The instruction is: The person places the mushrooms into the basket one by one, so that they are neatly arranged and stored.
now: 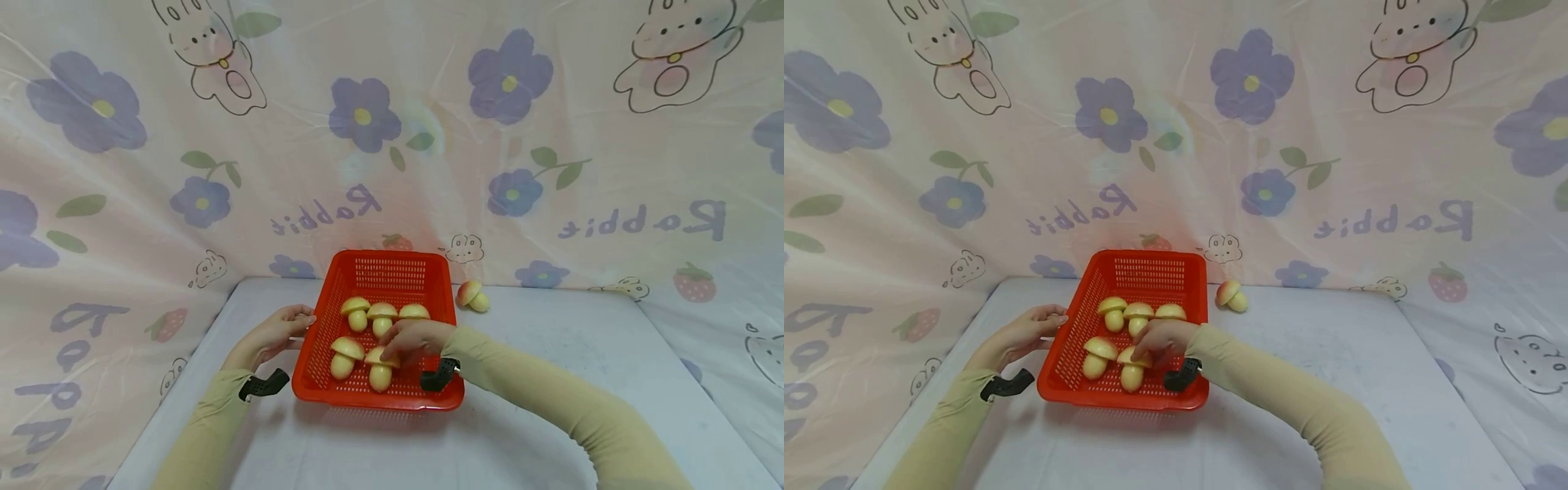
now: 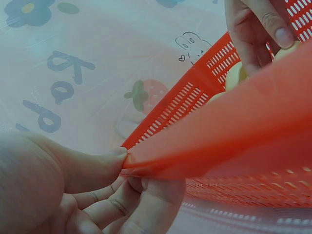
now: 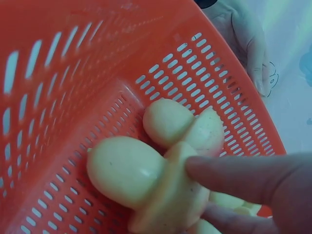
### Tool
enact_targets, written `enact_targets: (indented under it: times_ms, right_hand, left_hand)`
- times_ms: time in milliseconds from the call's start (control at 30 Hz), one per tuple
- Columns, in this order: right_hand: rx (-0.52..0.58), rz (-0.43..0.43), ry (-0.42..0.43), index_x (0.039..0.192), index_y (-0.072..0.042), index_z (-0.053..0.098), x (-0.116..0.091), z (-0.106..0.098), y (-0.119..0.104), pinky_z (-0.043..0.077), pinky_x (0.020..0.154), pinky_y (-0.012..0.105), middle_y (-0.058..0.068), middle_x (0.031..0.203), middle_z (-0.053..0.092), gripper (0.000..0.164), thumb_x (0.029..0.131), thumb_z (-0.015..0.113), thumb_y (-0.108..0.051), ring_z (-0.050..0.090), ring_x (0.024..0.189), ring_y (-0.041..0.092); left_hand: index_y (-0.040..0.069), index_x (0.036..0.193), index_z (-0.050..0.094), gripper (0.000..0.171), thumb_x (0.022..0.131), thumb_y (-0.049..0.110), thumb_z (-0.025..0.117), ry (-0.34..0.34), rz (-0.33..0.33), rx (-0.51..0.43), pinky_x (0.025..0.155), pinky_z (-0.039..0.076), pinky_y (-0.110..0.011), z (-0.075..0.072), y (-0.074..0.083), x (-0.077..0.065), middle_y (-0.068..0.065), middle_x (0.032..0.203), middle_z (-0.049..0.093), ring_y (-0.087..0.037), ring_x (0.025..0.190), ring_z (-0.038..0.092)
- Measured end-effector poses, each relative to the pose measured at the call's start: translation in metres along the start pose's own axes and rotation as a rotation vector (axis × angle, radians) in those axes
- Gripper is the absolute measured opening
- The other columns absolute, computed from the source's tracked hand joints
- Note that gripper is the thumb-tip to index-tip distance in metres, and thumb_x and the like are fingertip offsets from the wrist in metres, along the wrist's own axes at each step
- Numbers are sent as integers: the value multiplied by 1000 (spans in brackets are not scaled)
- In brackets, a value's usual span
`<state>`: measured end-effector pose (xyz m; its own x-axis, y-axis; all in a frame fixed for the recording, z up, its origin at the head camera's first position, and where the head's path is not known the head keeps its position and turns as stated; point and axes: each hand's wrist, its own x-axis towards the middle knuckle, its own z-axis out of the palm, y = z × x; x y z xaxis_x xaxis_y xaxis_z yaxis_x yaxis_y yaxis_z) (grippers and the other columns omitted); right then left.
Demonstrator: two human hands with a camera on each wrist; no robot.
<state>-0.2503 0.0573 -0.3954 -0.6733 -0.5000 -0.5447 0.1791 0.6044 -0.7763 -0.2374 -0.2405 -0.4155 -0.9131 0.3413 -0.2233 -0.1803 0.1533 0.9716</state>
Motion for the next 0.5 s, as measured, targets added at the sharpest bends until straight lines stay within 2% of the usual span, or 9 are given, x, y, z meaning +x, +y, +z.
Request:
enact_targets:
  times_ms: [167,500]
  right_hand:
    - [11,-10,-42,117,-1,63,2,0,-1,52,85,41,9,105,61,34,85,71,-7,63,90,21]
    - [19,-15,-36,119,2,61,2,-4,1,52,86,43,10,103,61,35,86,70,-8,62,90,22]
  left_hand:
    - [-6,119,43,28,102,16,46,-11,2,-2,80,55,-40,0,2,-2,-16,109,59,-23,95,63]
    - [-5,117,43,26,102,16,47,-14,1,2,79,55,-39,-1,2,-1,-15,107,60,-22,93,64]
